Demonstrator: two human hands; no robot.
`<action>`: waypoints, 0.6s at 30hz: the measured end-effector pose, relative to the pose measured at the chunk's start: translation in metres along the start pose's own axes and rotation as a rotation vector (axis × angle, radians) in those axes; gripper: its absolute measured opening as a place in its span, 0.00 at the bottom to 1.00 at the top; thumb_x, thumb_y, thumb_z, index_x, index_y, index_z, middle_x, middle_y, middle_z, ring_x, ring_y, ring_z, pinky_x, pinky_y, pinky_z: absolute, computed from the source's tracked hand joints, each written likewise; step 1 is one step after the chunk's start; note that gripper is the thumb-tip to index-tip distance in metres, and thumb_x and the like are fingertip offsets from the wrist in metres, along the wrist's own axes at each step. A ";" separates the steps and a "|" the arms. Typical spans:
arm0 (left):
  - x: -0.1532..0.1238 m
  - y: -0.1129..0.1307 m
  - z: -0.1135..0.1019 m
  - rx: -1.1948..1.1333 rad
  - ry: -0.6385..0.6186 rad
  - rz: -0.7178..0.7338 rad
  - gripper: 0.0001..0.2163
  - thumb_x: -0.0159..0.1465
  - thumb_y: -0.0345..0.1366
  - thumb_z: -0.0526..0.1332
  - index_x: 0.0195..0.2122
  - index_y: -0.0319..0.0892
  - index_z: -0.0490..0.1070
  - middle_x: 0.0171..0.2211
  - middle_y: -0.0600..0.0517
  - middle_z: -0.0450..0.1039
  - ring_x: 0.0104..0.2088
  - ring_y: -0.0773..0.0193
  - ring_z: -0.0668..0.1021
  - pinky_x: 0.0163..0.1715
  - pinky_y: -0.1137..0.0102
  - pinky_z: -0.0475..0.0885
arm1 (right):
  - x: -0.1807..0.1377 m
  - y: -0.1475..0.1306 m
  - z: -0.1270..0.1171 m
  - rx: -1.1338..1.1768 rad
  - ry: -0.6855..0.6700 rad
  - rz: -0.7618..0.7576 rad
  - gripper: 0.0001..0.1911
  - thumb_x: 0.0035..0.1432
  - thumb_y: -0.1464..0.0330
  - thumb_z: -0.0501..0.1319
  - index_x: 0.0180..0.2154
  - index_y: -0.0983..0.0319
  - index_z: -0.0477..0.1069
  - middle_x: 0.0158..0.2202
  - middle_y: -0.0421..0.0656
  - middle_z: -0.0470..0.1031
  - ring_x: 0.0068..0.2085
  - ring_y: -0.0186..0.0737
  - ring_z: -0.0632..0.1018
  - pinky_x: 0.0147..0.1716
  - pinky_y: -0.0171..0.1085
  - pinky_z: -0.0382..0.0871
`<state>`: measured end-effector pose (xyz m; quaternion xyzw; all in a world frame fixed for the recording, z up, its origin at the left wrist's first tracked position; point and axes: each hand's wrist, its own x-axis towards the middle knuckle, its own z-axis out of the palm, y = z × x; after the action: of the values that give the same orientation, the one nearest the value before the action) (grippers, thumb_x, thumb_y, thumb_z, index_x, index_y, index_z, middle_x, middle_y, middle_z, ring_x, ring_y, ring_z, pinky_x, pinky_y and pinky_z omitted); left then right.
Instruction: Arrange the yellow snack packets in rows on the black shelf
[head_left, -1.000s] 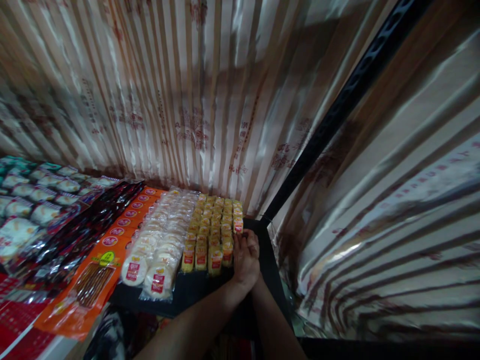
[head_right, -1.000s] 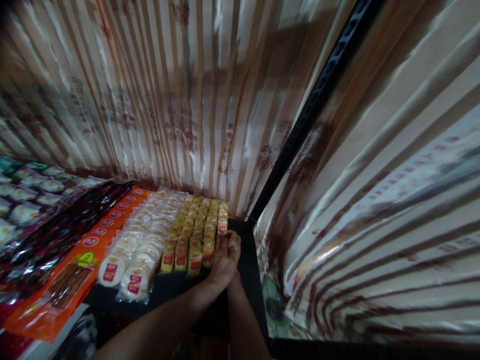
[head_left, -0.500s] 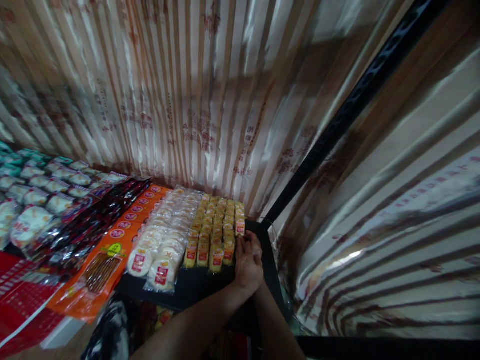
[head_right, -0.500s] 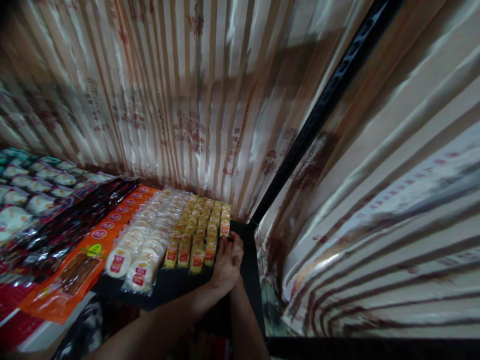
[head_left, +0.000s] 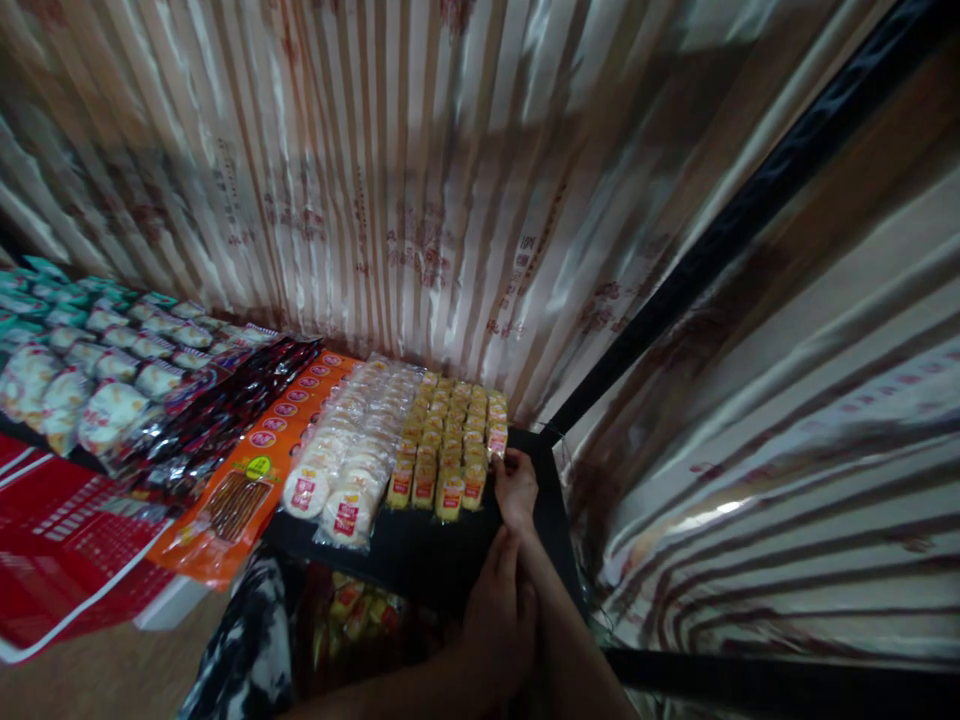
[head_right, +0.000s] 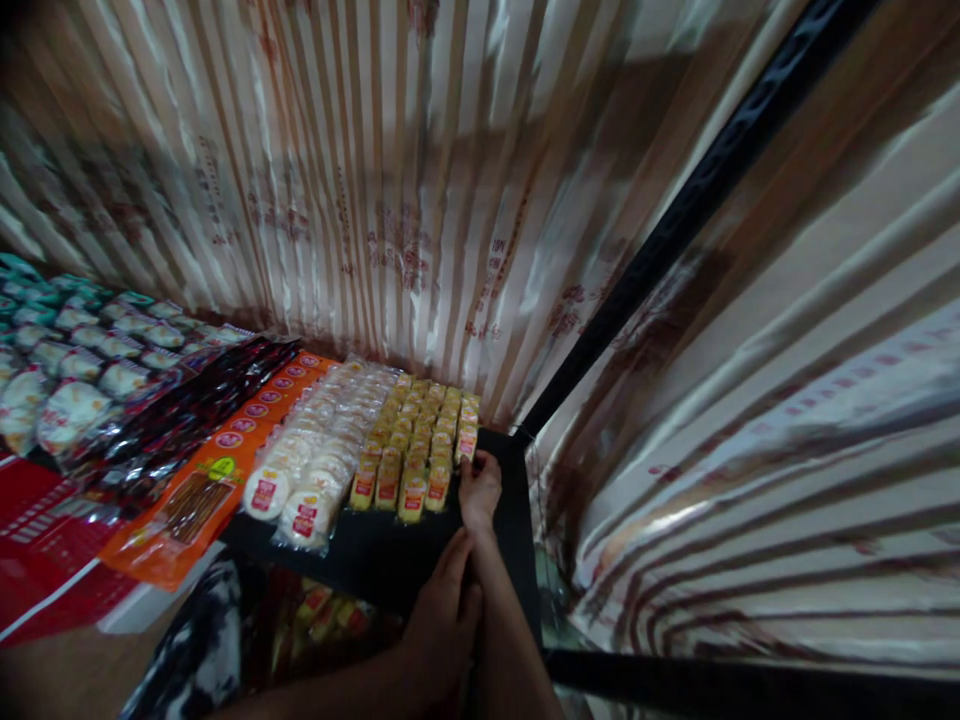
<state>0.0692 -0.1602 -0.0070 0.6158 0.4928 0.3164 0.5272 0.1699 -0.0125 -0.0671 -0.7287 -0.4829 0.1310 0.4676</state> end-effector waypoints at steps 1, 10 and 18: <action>-0.007 0.001 -0.001 -0.036 -0.016 -0.020 0.26 0.61 0.32 0.47 0.61 0.35 0.50 0.63 0.47 0.48 0.62 0.61 0.54 0.62 0.68 0.48 | -0.003 -0.001 -0.001 -0.008 0.006 0.007 0.23 0.50 0.56 0.53 0.41 0.66 0.67 0.38 0.51 0.73 0.31 0.40 0.74 0.34 0.39 0.67; -0.066 -0.003 -0.020 -0.054 -0.192 0.002 0.24 0.57 0.29 0.51 0.56 0.41 0.61 0.56 0.49 0.63 0.55 0.60 0.66 0.57 0.67 0.58 | -0.051 -0.030 -0.036 0.058 0.078 0.059 0.26 0.52 0.56 0.54 0.46 0.68 0.66 0.41 0.52 0.72 0.29 0.36 0.72 0.34 0.38 0.66; -0.115 -0.102 -0.074 0.300 -0.300 -0.238 0.15 0.59 0.31 0.49 0.37 0.41 0.75 0.36 0.51 0.77 0.37 0.62 0.76 0.38 0.72 0.68 | -0.189 -0.053 -0.074 0.207 -0.150 0.061 0.18 0.55 0.57 0.52 0.39 0.63 0.69 0.28 0.44 0.74 0.24 0.34 0.72 0.25 0.32 0.67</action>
<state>-0.0617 -0.2479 -0.0725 0.6649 0.5195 0.0803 0.5307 0.0921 -0.2047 -0.0346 -0.6791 -0.4779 0.2484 0.4988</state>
